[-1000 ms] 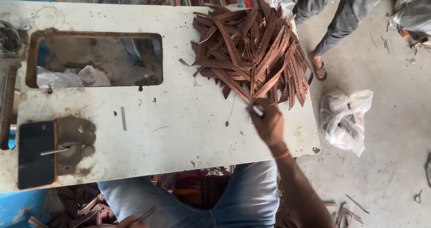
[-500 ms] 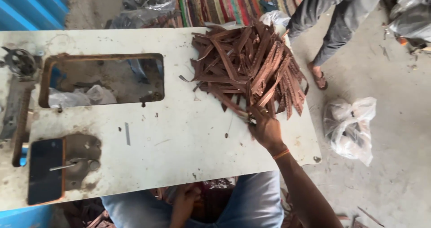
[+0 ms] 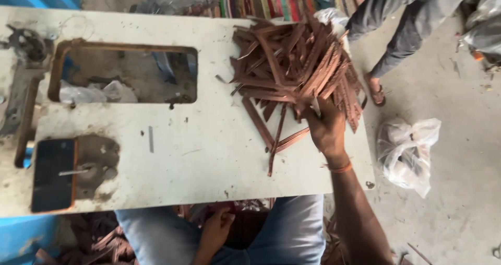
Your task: Trimming the ends of leather straps using a hand tool at a workbench.
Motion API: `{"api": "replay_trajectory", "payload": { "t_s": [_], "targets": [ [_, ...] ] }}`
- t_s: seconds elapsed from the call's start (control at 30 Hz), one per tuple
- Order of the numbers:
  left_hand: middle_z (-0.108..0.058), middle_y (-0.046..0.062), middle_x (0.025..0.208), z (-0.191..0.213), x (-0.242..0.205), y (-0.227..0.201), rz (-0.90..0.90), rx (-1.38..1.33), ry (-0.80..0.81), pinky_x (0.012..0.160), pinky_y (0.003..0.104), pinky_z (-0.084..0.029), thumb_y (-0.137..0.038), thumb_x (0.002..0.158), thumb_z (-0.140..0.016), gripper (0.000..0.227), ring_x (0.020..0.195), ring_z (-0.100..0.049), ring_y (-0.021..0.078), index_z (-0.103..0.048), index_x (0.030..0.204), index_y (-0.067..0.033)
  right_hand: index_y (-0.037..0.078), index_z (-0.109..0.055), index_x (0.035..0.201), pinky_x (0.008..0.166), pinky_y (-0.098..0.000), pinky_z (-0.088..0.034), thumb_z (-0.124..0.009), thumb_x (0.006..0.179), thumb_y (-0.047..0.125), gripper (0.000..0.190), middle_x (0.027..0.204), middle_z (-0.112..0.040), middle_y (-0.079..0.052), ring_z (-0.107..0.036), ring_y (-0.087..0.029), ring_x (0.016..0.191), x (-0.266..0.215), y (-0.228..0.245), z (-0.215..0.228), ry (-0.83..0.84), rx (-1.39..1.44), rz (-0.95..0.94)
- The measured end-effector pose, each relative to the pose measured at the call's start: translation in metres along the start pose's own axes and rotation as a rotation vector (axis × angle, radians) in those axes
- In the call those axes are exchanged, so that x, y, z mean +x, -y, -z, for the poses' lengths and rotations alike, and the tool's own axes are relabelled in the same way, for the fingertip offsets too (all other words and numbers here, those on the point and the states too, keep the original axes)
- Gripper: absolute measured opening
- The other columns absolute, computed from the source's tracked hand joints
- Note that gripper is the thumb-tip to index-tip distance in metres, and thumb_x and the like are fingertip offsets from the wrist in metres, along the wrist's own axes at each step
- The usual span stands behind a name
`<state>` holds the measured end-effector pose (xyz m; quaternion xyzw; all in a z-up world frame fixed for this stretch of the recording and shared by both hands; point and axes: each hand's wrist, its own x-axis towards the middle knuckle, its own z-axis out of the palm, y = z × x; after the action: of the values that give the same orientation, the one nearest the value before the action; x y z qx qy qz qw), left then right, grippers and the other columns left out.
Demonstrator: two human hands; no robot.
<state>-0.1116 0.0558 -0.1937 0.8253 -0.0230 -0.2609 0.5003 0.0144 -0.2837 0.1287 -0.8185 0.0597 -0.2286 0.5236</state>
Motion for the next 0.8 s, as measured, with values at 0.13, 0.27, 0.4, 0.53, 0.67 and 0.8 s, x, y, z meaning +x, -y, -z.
{"api": "replay_trajectory", "payload": {
  "t_s": [0.13, 0.27, 0.4, 0.53, 0.67, 0.8],
  "targets": [
    [-0.079, 0.012, 0.095, 0.008, -0.018, -0.017, -0.047, 0.034, 0.007, 0.076, 0.038, -0.059, -0.027, 0.091, -0.073, 0.036, 0.089, -0.077, 0.0264, -0.068, 0.121, -0.0070, 0.006, -0.073, 0.106, 0.064, -0.0355, -0.059, -0.079, 0.082, 0.020, 0.029, 0.111, -0.073, -0.015, -0.072, -0.028, 0.082, -0.039, -0.046, -0.008, 0.161, -0.586, 0.333],
    [-0.079, 0.011, 0.093, 0.032, -0.050, -0.107, -0.042, -0.087, 0.101, 0.073, 0.035, -0.060, -0.024, 0.093, -0.070, 0.030, 0.083, -0.079, 0.0237, -0.069, 0.117, -0.0063, 0.007, -0.076, 0.100, 0.060, -0.0392, -0.058, -0.082, 0.079, 0.022, 0.026, 0.104, -0.073, -0.012, -0.073, -0.029, 0.074, -0.081, -0.048, -0.031, 0.230, -0.655, 0.048],
    [-0.075, 0.013, 0.096, 0.047, -0.054, -0.187, -0.324, -0.102, -0.083, 0.068, 0.036, -0.059, -0.020, 0.100, -0.066, 0.021, 0.081, -0.075, 0.0269, -0.069, 0.113, -0.0043, 0.007, -0.077, 0.103, 0.070, -0.0375, -0.059, -0.080, 0.084, 0.022, 0.024, 0.097, -0.077, -0.009, -0.074, -0.029, 0.085, -0.106, -0.043, -0.055, 0.295, -0.510, -0.039],
    [-0.069, 0.014, 0.108, 0.049, -0.013, -0.223, -0.545, 0.109, -0.390, 0.073, 0.041, -0.058, -0.016, 0.102, -0.063, 0.021, 0.091, -0.070, 0.0319, -0.068, 0.119, -0.0040, 0.008, -0.075, 0.106, 0.073, -0.0359, -0.060, -0.077, 0.092, 0.021, 0.019, 0.111, -0.076, -0.008, -0.075, -0.027, 0.087, -0.103, -0.036, -0.070, 0.115, -0.510, 0.014],
    [-0.061, 0.022, 0.112, 0.042, 0.015, -0.215, -0.485, 0.347, -0.395, 0.077, 0.047, -0.056, -0.019, 0.097, -0.070, 0.031, 0.094, -0.065, 0.0381, -0.065, 0.118, 0.0030, 0.010, -0.074, 0.118, 0.076, -0.0358, -0.062, -0.070, 0.087, 0.009, 0.031, 0.131, -0.071, -0.012, -0.075, -0.029, 0.093, -0.080, -0.027, -0.068, 0.270, -0.416, 0.237],
    [-0.061, 0.019, 0.118, 0.038, 0.023, -0.197, -0.566, 0.475, -0.479, 0.082, 0.047, -0.056, -0.012, 0.093, -0.069, 0.031, 0.104, -0.064, 0.0372, -0.066, 0.121, 0.0019, 0.010, -0.072, 0.105, 0.068, -0.0402, -0.060, -0.079, 0.083, 0.015, 0.024, 0.120, -0.069, -0.009, -0.073, -0.030, 0.082, -0.084, -0.046, -0.063, 0.427, -0.634, 0.113]
  ]
}}
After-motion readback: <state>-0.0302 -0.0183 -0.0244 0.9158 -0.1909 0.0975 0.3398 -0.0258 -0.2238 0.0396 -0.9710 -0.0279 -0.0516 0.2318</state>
